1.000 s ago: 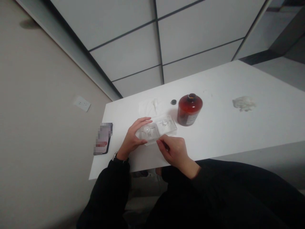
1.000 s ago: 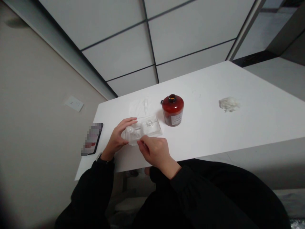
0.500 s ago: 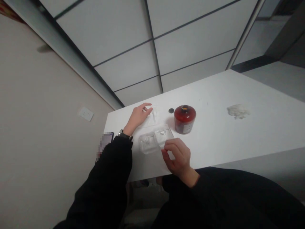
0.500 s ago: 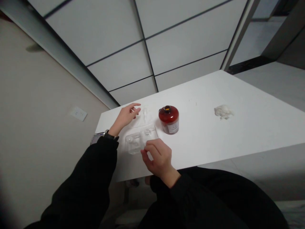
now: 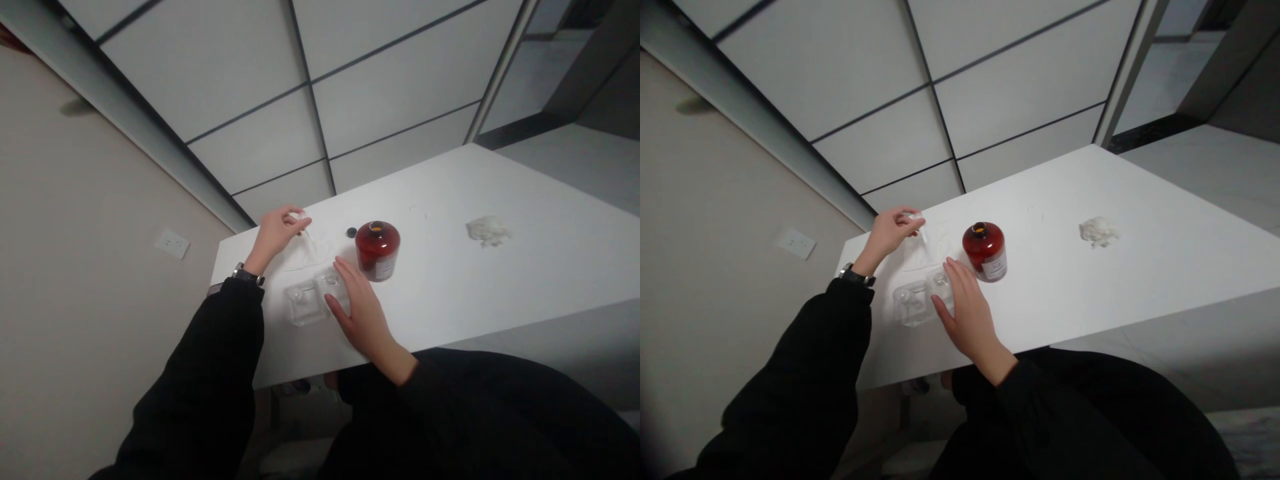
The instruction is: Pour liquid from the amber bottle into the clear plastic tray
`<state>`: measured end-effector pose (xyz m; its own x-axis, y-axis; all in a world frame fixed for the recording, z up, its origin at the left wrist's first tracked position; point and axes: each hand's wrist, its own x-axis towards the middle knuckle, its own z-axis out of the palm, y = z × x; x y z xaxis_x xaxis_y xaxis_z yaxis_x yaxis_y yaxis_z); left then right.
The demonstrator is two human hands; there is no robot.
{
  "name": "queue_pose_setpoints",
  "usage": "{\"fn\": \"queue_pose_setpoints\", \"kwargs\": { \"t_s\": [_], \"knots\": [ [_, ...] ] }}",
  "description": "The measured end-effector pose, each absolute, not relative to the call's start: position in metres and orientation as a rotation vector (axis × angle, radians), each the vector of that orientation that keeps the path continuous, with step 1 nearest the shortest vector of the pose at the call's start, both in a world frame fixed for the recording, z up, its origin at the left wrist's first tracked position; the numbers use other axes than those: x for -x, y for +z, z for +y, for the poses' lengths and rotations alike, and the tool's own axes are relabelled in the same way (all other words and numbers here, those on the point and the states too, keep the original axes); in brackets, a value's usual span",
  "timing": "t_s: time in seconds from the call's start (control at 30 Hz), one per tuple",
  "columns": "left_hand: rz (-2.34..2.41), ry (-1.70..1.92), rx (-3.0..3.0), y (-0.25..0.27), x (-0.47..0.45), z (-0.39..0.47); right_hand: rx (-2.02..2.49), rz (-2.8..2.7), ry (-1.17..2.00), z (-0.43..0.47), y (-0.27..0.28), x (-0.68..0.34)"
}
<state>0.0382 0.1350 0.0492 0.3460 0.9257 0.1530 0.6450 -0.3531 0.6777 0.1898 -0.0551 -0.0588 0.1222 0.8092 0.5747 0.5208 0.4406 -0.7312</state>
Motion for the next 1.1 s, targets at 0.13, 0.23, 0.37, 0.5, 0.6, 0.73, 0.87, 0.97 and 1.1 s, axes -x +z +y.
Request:
{"fn": "queue_pose_setpoints", "kwargs": {
  "t_s": [0.13,0.23,0.37,0.5,0.6,0.73,0.87,0.97,1.1],
  "knots": [
    [1.153,0.909,-2.029,0.081,-0.036,0.082,1.235,-1.541,0.349,-0.056,-0.054,-0.191],
    [1.076,0.911,-2.049,0.089,-0.039,0.047,1.242,-1.535,0.369,-0.058,-0.051,-0.192],
    [1.004,0.915,-2.135,0.083,-0.039,0.025,1.246,-1.541,0.374,-0.060,-0.052,-0.192],
    [0.977,0.765,-2.263,0.074,-0.037,0.016,1.234,-1.544,0.351,-0.060,-0.053,-0.192],
    [0.965,0.566,-2.379,0.071,-0.039,0.009,1.232,-1.544,0.339,-0.059,-0.053,-0.192],
    [1.002,0.446,-2.450,0.076,-0.045,0.004,1.223,-1.521,0.346,-0.059,-0.054,-0.191],
    [0.941,0.336,-2.423,0.084,-0.048,0.002,1.215,-1.455,0.375,-0.057,-0.056,-0.190],
    [0.857,0.287,-2.415,0.084,-0.049,0.001,1.212,-1.385,0.466,-0.056,-0.057,-0.189],
    [0.741,0.271,-2.486,0.082,-0.051,0.001,1.205,-1.332,0.543,-0.057,-0.058,-0.189]
  ]
}}
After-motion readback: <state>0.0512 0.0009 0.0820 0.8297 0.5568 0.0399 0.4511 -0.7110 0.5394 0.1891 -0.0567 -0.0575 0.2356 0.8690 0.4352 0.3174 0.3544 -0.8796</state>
